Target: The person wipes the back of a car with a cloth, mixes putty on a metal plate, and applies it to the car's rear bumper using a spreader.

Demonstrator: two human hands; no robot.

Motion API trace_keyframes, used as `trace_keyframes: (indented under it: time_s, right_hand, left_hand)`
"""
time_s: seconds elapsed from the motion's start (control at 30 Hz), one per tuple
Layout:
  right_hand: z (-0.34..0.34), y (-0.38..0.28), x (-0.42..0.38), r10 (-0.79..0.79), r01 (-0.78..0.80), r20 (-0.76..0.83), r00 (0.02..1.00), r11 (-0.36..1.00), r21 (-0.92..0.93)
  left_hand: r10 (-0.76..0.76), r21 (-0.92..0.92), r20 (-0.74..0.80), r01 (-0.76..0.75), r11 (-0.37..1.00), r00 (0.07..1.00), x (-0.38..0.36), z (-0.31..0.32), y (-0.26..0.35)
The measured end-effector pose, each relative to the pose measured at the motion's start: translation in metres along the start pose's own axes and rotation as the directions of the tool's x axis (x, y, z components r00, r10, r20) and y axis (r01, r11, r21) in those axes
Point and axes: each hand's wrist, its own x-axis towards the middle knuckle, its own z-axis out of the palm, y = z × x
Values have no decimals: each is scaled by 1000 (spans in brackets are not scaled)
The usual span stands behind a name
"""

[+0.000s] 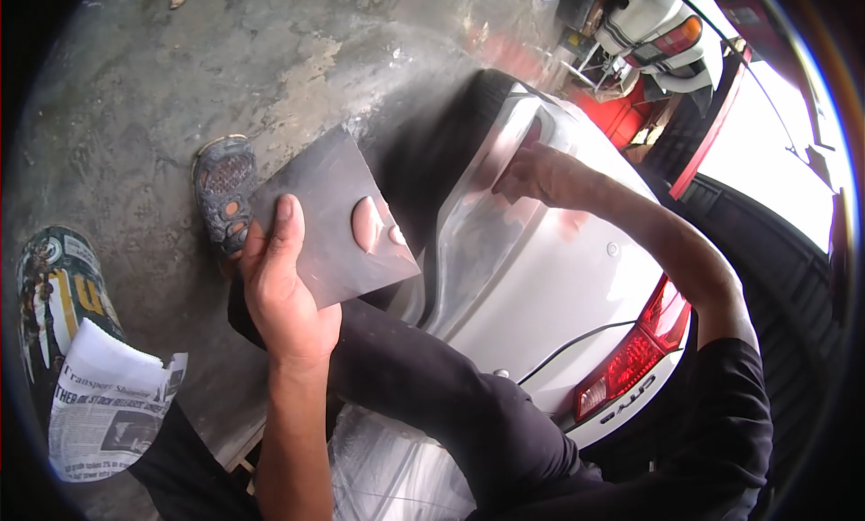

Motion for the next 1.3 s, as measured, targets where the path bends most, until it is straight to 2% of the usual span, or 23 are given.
trace_keyframes:
  time_s: [0.2,0.27,0.33,0.4,0.5,0.67,0.8,0.9,0.97,1.1,1.17,1.3]
  right_hand:
    - [15,-24,-6,-30,32,33,999,998,-56]
    - [16,-31,-4,25,-14,171,985,998,-68]
    - [20,-34,-3,20,-20,119,993,1000,-4]
    - [22,-34,-2,19,-22,63,998,998,58]
    - [16,-34,3,42,-62,157,987,991,120]
    - [14,-29,9,51,-74,311,949,995,64]
    - [10,-22,6,64,-85,271,960,994,68]
    - [9,-19,6,99,-154,340,935,978,138]
    - [14,-15,2,20,-38,150,989,992,118]
    - [13,-13,2,25,-41,169,985,995,93]
    - [12,-13,4,74,-113,374,925,990,83]
    - [18,-8,-3,46,-60,258,965,997,44]
  left_hand:
    - [47,5,-16,-47,999,999,-3,0,3]
    - [46,-5,-19,-46,999,999,-4,-3,3]
    - [55,-11,108,-54,998,993,-6,-7,5]
    - [53,-11,56,-52,999,997,-6,-7,3]
    - [50,-13,-4,-50,999,999,-7,-8,3]
    - [50,-3,1,-50,999,999,-7,-12,4]
    - [50,-12,-57,-51,999,997,-6,-15,5]
    - [55,-6,-77,-55,998,996,-5,-17,4]
    - [56,-20,-83,-58,998,995,-5,-16,4]
    - [55,-31,-72,-57,998,996,-5,-16,5]
    - [60,-24,-76,-62,998,995,-5,-16,6]
    - [75,-22,-86,-78,997,993,-3,-16,8]
